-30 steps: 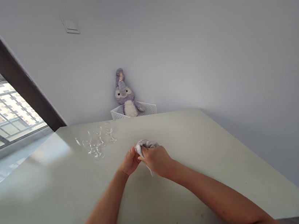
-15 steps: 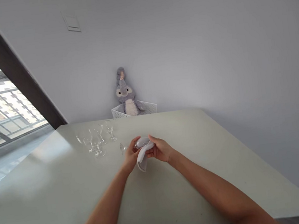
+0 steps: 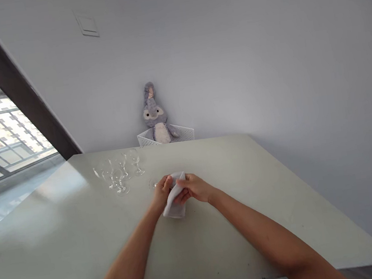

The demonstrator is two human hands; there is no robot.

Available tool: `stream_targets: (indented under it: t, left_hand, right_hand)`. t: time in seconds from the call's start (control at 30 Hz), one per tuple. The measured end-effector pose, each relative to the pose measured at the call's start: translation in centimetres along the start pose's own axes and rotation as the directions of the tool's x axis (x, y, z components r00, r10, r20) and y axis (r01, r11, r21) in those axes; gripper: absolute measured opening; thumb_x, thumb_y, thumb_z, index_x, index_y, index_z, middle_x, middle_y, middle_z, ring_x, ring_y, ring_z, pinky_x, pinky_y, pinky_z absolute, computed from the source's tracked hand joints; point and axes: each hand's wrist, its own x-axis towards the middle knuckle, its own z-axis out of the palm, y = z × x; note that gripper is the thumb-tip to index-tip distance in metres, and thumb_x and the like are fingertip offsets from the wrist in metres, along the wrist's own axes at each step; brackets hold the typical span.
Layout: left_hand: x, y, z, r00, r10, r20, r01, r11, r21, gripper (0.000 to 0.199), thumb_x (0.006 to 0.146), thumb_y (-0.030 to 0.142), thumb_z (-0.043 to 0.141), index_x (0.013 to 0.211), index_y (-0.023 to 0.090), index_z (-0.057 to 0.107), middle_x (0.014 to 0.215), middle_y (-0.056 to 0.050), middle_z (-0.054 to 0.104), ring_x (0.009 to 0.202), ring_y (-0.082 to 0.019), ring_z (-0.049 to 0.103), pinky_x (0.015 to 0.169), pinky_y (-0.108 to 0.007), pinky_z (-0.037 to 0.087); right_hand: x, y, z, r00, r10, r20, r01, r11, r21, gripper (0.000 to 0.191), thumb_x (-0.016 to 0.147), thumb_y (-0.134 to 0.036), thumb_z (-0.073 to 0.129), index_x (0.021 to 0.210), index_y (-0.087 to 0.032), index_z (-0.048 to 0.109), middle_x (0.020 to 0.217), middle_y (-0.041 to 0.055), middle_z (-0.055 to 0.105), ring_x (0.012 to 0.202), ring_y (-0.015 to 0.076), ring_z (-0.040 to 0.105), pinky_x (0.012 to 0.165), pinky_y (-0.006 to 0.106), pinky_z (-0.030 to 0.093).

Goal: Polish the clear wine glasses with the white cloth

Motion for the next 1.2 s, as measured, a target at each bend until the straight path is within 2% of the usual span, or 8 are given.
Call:
stream_targets:
  t: [0.1,0.23,0.4,0.53,0.77,0.87,1.03,1.2]
  left_hand:
    - [-0.4,0.4,0.2,1.000,-0.002,0.025,0.004,0.996,-0.092,0.052,0.079,0.054,0.042,0.113,0.016,0.053,0.080,-0.005,0.062,0.065,-0.015,0.056,0.056,-0.026,0.044]
    - [-0.7,1.3,0.2,0.983,0.173,0.070,-0.159,0.973,-0.169,0.060,0.071,0.039,0.061,0.126,0.027,0.040,0.123,-0.006,0.049,0.094,-0.018,0.054,0.075,-0.026,0.045]
    - [-0.5,1.4,-0.5,0.995,0.093,0.027,-0.093,0.996,-0.002,0.047,0.075,0.050,0.050,0.106,0.015,0.057,0.082,-0.005,0.061,0.069,-0.016,0.055,0.060,-0.026,0.047]
    - [-0.4,0.3,-0.2,0.995,0.022,0.101,-0.021,1.000,-0.012,0.052,0.079,0.053,0.041,0.114,0.016,0.052,0.073,-0.003,0.058,0.060,-0.013,0.052,0.053,-0.023,0.043]
    - [-0.8,0.5,1.1,0.978,0.110,0.178,-0.097,0.992,-0.077,0.054,0.070,0.037,0.062,0.118,0.019,0.047,0.088,-0.004,0.059,0.073,-0.013,0.054,0.065,-0.022,0.044]
    - [-0.6,0.7,1.0,0.986,0.055,0.156,-0.043,0.996,-0.077,0.048,0.074,0.047,0.054,0.111,0.016,0.052,0.076,-0.002,0.059,0.065,-0.014,0.053,0.061,-0.024,0.045]
    - [-0.4,0.4,1.1,0.987,-0.042,0.155,0.067,0.986,-0.155,0.054,0.078,0.058,0.039,0.107,0.015,0.054,0.086,-0.006,0.062,0.075,-0.018,0.057,0.064,-0.028,0.047]
    - [-1.5,1.3,1.6,0.965,0.097,0.242,-0.026,0.960,-0.279,0.059,0.072,0.035,0.061,0.126,0.027,0.038,0.110,-0.005,0.056,0.086,-0.018,0.056,0.072,-0.027,0.046]
  right_hand:
    - [0.3,0.3,0.3,0.985,-0.078,-0.153,0.070,0.996,-0.062,0.022,0.076,-0.029,0.060,0.091,-0.014,0.057,0.060,0.0000,0.062,0.047,0.0140,0.059,0.042,0.024,0.049]
    - [0.6,-0.1,-0.1,0.968,0.011,-0.251,0.054,0.967,0.250,0.020,0.084,-0.029,0.046,0.080,-0.012,0.056,0.055,0.0004,0.060,0.043,0.0093,0.056,0.040,0.019,0.046]
    - [-0.8,0.8,0.6,0.996,-0.061,-0.061,0.055,0.993,-0.105,0.029,0.075,-0.038,0.058,0.090,-0.013,0.055,0.059,0.0020,0.063,0.045,0.0146,0.059,0.040,0.023,0.047]
    - [-1.4,2.3,1.0,0.944,-0.249,-0.215,0.158,0.917,-0.367,0.028,0.071,-0.039,0.062,0.087,-0.017,0.056,0.063,-0.0002,0.063,0.045,0.0125,0.058,0.043,0.023,0.047]
    - [-1.0,1.9,-1.1,0.951,-0.092,-0.294,0.124,0.988,0.090,0.029,0.077,-0.042,0.053,0.078,-0.014,0.054,0.052,-0.0011,0.056,0.038,0.0080,0.049,0.039,0.019,0.041]
    - [-1.6,2.5,-0.8,0.957,-0.212,-0.197,0.150,0.946,-0.286,0.030,0.076,-0.042,0.055,0.092,-0.016,0.054,0.064,0.0003,0.061,0.047,0.0119,0.056,0.045,0.023,0.045]
    - [-2.1,2.9,-0.7,0.896,-0.419,-0.151,0.131,0.572,-0.810,0.024,0.072,-0.036,0.060,0.087,-0.018,0.057,0.088,0.0061,0.064,0.086,0.0206,0.059,0.068,0.028,0.046]
    - [-1.9,2.4,-0.8,0.901,-0.318,-0.296,0.193,0.904,-0.382,0.039,0.083,-0.048,0.037,0.089,-0.014,0.055,0.061,0.0016,0.058,0.048,0.0111,0.054,0.048,0.023,0.044]
